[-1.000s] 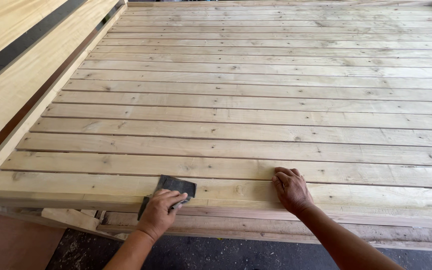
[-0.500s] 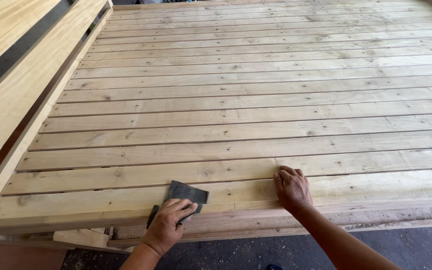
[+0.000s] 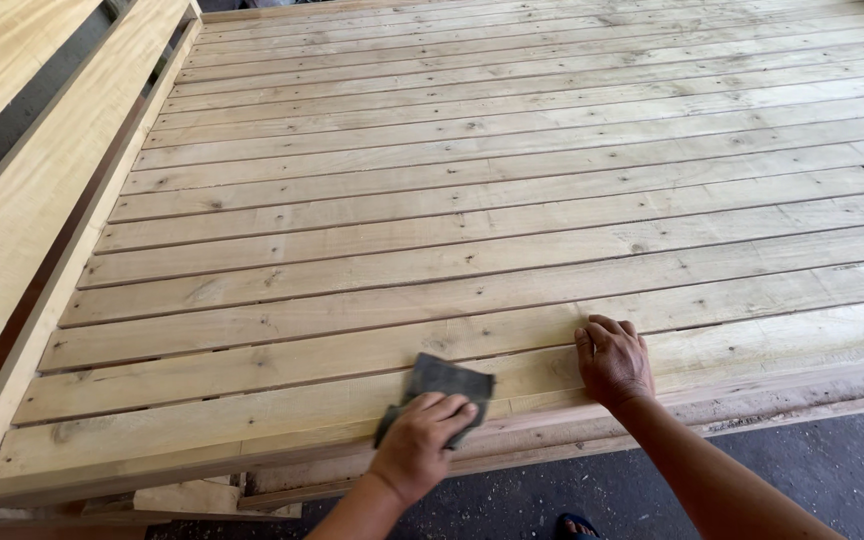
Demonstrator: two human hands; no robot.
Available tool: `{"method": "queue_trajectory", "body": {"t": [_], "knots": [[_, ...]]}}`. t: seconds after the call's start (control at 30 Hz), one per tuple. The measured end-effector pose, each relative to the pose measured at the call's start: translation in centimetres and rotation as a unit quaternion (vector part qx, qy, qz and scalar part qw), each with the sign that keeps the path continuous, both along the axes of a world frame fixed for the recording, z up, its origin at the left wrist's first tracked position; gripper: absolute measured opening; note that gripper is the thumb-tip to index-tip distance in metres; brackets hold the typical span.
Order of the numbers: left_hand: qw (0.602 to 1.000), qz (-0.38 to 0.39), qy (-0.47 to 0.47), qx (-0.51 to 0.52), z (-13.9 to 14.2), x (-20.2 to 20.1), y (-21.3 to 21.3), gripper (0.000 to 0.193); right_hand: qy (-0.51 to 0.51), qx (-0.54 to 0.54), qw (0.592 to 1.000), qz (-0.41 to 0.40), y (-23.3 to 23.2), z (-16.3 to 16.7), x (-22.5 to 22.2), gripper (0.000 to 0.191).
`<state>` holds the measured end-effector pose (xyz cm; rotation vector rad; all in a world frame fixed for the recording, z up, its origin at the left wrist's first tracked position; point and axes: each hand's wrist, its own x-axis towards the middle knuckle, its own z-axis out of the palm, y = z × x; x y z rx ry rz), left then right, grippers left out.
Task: The person sands the slatted surface of a large wooden frame by hand, rubbing a piece of sandpaper back and forth across the planks while steadying the wood with the other hand. They work progressively along the boards and around the frame edges, repositioning the sandpaper as they cover new sections.
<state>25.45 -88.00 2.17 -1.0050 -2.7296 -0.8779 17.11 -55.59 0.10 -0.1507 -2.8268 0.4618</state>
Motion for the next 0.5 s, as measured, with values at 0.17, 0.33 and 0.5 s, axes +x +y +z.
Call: {"method": "queue_trajectory", "body": {"t": [0.17, 0.33, 0.5], "knots": [[1.000, 0.011, 0.021, -0.005, -0.2, 0.5, -3.6, 0.056, 0.010, -0.004, 1.000, -0.013, -0.1, -0.1, 0.1, 0.036], [0.999, -0.031, -0.020, -0.022, -0.8, -0.9, 5.9, 0.057, -0.020, -0.001, 1.000, -0.020, -0.2, 0.4, 0.1, 0.037], [0.999, -0.026, -0.025, -0.002, -0.1, -1.2, 6.9, 0.052, -0.055, -0.001, 0.998, -0.026, -0.2, 0.6, -0.1, 0.039]]}}
